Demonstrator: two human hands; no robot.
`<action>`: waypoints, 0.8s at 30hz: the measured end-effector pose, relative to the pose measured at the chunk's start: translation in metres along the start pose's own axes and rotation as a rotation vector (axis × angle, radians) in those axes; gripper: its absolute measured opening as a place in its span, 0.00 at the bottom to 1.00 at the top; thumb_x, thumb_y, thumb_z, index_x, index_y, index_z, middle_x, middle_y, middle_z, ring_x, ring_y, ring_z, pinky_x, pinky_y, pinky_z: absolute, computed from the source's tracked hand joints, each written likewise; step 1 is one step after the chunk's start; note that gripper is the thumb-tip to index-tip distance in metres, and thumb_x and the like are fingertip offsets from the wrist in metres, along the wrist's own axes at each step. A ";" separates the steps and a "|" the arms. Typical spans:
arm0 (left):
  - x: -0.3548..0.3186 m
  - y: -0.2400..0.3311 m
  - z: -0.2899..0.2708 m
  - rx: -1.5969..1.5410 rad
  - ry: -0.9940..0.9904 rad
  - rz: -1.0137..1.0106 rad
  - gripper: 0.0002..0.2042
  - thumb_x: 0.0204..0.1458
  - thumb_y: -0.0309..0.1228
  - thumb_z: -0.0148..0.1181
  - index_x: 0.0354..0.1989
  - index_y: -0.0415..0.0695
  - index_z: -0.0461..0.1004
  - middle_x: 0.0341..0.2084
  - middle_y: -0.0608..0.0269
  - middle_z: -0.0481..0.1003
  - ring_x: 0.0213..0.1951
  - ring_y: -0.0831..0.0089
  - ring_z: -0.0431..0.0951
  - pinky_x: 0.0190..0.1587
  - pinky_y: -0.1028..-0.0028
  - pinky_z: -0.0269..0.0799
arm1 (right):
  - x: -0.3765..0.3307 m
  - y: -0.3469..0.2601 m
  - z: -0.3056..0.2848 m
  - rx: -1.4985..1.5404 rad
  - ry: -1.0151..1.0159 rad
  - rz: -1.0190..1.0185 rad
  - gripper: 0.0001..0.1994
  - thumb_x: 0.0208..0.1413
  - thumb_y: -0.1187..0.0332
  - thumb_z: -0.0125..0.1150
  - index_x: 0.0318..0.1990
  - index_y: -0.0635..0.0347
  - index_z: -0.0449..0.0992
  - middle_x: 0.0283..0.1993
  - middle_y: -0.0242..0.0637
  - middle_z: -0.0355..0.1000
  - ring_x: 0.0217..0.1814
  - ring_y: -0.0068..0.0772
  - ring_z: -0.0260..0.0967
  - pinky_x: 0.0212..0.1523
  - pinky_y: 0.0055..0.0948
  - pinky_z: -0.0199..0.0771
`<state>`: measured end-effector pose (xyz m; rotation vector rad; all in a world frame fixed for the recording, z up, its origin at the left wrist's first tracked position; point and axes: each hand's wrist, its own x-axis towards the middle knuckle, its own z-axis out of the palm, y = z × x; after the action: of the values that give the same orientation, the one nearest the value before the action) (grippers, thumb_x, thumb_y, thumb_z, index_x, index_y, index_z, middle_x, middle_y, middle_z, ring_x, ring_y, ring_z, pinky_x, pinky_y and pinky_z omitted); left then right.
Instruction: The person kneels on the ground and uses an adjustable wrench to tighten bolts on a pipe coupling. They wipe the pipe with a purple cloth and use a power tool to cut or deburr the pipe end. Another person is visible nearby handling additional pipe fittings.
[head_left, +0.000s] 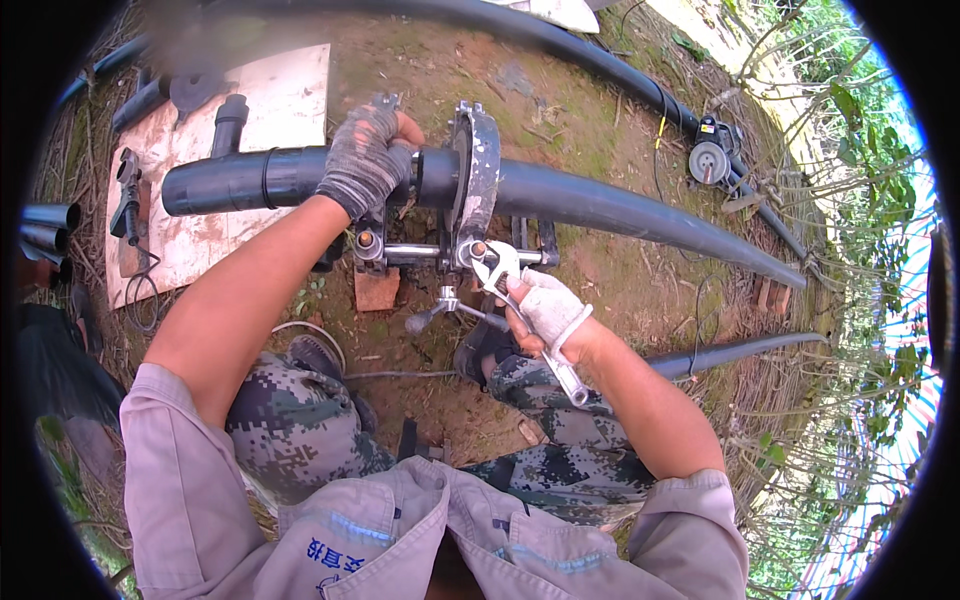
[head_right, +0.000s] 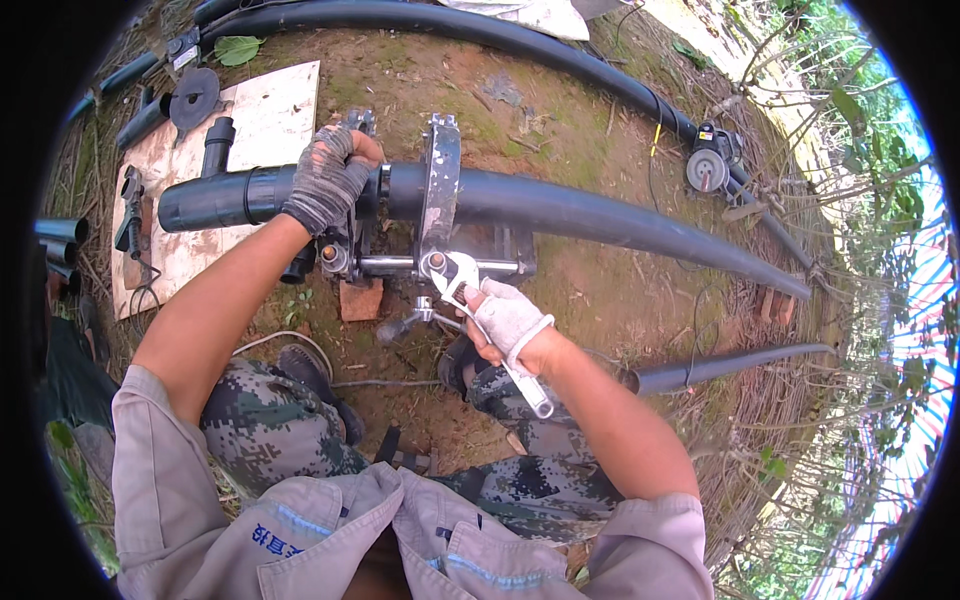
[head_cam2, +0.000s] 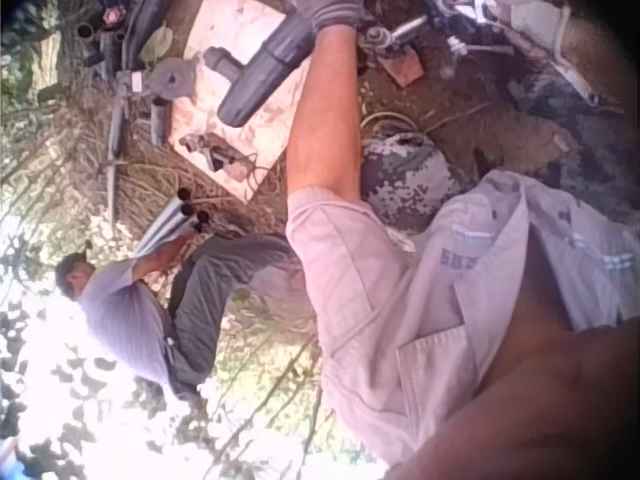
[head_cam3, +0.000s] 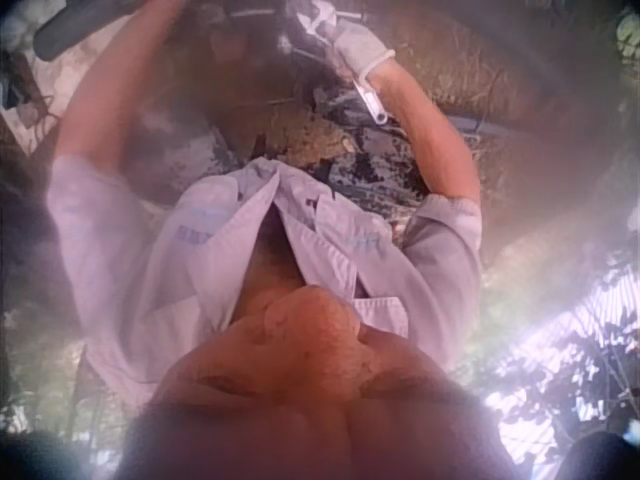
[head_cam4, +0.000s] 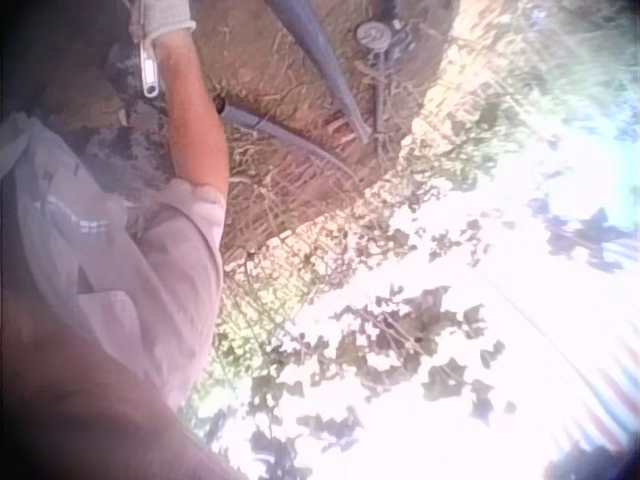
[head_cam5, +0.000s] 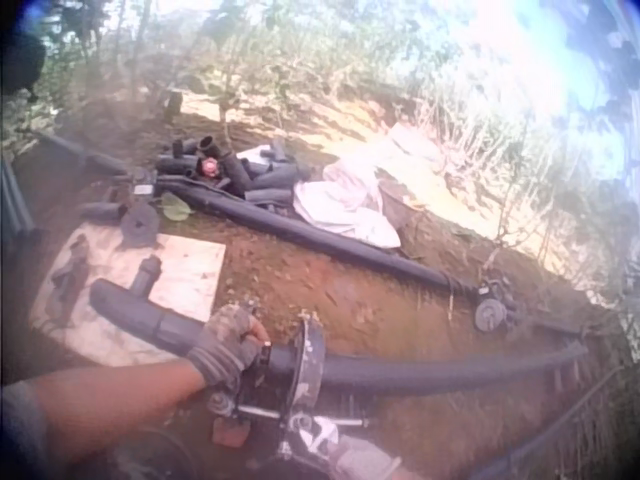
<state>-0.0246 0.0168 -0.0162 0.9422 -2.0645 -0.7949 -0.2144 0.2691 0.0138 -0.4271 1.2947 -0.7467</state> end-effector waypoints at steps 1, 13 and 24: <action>0.000 -0.001 -0.002 0.004 -0.014 0.024 0.06 0.43 0.20 0.60 0.27 0.44 0.81 0.27 0.54 0.80 0.33 0.60 0.82 0.42 0.66 0.78 | 0.004 -0.005 -0.008 -0.031 -0.031 -0.002 0.16 0.69 0.52 0.51 0.39 0.56 0.68 0.15 0.31 0.61 0.10 0.24 0.54 0.11 0.24 0.52; 0.002 -0.021 0.014 0.048 0.020 0.022 0.10 0.46 0.15 0.57 0.34 0.43 0.78 0.32 0.59 0.80 0.39 0.64 0.80 0.47 0.67 0.76 | 0.021 0.004 -0.003 -0.173 0.036 -0.131 0.16 0.70 0.55 0.48 0.39 0.59 0.69 0.14 0.32 0.61 0.09 0.25 0.53 0.10 0.26 0.52; 0.002 -0.031 0.008 -0.017 0.076 0.206 0.11 0.44 0.13 0.55 0.32 0.42 0.78 0.30 0.57 0.78 0.38 0.60 0.79 0.47 0.67 0.74 | 0.020 0.021 -0.020 -0.085 -0.162 -0.085 0.13 0.69 0.61 0.49 0.35 0.60 0.67 0.12 0.35 0.60 0.09 0.26 0.55 0.10 0.27 0.53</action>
<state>-0.0209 0.0005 -0.0431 0.7252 -2.0453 -0.6573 -0.2267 0.2720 -0.0189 -0.6024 1.1648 -0.7144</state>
